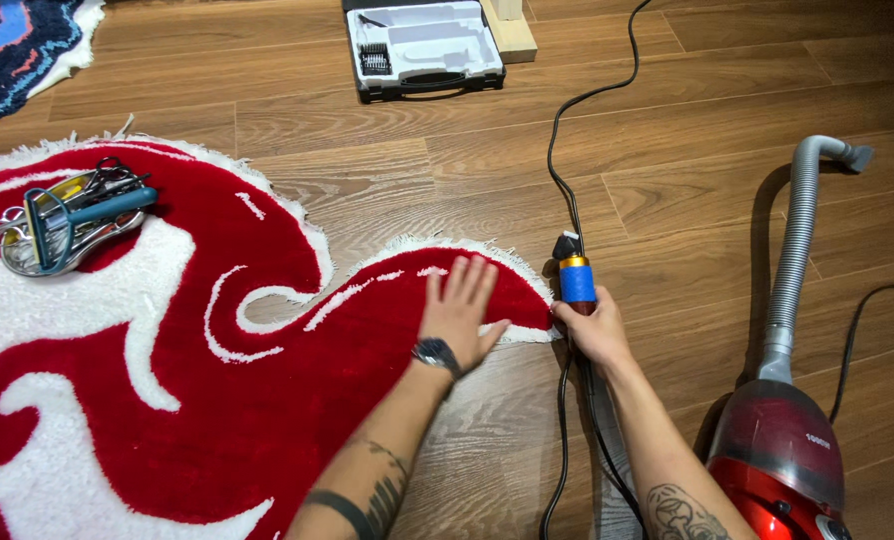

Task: The person uses an electric trimmer to trim the frayed edges of a red and white rug. They hold the rug steady with one hand while guiding the trimmer along the perimeter to remove loose threads.

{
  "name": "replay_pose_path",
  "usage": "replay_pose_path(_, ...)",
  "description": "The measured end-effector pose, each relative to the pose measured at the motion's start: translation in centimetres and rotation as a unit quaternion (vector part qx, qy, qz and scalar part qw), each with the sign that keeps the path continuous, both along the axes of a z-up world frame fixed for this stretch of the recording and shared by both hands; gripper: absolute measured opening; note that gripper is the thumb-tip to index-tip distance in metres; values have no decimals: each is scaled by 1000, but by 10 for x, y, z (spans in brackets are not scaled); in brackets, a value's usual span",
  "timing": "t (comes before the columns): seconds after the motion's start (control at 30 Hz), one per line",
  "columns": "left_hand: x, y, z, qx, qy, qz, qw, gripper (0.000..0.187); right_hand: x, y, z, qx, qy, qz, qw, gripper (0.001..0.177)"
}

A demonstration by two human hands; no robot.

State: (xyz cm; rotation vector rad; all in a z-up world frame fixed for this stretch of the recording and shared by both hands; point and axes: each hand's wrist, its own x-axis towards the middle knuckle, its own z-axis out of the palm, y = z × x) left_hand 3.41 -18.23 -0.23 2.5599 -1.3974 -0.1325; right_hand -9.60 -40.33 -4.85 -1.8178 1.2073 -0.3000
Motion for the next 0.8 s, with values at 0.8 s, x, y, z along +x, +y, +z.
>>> replay_pose_path(0.8,78,12,-14,19,8,-135,991,119,12,31,50,87,-17,-54,995,38)
